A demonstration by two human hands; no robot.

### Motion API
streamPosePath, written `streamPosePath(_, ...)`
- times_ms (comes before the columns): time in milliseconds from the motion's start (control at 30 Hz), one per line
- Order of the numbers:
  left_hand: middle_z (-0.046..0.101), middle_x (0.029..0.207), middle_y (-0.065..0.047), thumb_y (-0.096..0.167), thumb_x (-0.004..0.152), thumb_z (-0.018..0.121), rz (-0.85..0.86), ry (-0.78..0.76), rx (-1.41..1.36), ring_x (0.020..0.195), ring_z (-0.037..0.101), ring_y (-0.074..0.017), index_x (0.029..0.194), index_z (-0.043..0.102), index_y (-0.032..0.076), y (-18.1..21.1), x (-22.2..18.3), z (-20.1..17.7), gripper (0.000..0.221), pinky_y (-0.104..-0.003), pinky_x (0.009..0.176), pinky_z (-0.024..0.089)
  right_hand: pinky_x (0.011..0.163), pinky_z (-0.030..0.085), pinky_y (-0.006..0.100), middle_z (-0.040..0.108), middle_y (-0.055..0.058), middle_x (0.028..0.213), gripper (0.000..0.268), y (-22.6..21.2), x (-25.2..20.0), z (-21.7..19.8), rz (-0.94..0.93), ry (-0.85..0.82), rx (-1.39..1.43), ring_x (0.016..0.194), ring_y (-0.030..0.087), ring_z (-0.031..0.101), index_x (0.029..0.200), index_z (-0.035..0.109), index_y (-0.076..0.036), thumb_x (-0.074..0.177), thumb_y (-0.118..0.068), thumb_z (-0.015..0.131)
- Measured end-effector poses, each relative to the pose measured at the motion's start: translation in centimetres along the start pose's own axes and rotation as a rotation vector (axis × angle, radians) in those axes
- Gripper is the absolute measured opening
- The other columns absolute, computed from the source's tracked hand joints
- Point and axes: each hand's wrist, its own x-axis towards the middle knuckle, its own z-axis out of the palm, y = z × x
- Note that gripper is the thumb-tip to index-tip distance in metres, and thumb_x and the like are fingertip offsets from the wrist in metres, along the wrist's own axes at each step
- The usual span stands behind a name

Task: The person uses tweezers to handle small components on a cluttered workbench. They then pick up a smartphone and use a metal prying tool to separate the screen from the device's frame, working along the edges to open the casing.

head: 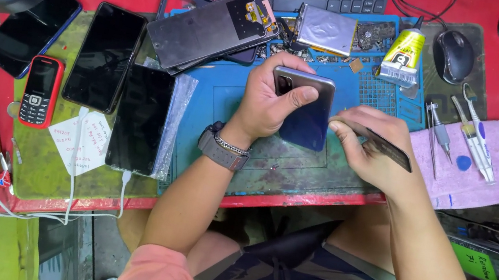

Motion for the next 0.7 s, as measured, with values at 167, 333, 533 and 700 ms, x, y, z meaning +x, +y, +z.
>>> streamPosePath(167, 0.077, 0.08, -0.012, 0.011, 0.087, 0.084, -0.004, -0.012, -0.006, 0.074, 0.066, -0.0042, 0.104, 0.068, 0.0, -0.3, -0.1, -0.1, 0.026, -0.022, 0.063, 0.055, 0.061, 0.055, 0.039, 0.071, 0.015, 0.075, 0.013, 0.9, -1.2, 0.4, 0.034, -0.008, -0.003, 0.064, 0.036, 0.066, 0.09, 0.078, -0.002, 0.1, 0.0, 0.07)
streamPosePath(333, 0.078, 0.082, -0.013, 0.01, 0.086, 0.085, -0.023, -0.033, -0.016, 0.075, 0.069, -0.0063, 0.104, 0.068, 0.0, -0.7, -0.3, 0.2, 0.027, -0.024, 0.065, 0.057, 0.061, 0.056, 0.04, 0.07, 0.015, 0.074, 0.013, 1.1, -2.3, 0.5, 0.062, -0.026, -0.045, 0.066, 0.038, 0.067, 0.091, 0.077, -0.004, 0.101, -0.003, 0.068)
streamPosePath(533, 0.078, 0.084, -0.014, 0.01, 0.088, 0.084, -0.034, -0.03, -0.019, 0.077, 0.07, -0.0075, 0.105, 0.067, -0.001, -0.8, -0.3, 0.1, 0.027, -0.025, 0.067, 0.058, 0.061, 0.056, 0.042, 0.071, 0.014, 0.075, 0.013, 1.8, -3.0, 0.7, 0.049, -0.022, -0.093, 0.07, 0.042, 0.068, 0.092, 0.076, -0.005, 0.102, -0.005, 0.067)
streamPosePath(700, 0.077, 0.08, -0.012, 0.012, 0.087, 0.085, -0.031, -0.057, -0.006, 0.072, 0.065, -0.0046, 0.103, 0.068, 0.0, -0.5, -0.2, 0.5, 0.026, -0.022, 0.062, 0.055, 0.062, 0.057, 0.041, 0.071, 0.012, 0.077, 0.012, 2.0, -3.6, 0.8, 0.053, -0.035, -0.123, 0.073, 0.041, 0.07, 0.094, 0.077, -0.007, 0.101, -0.005, 0.067)
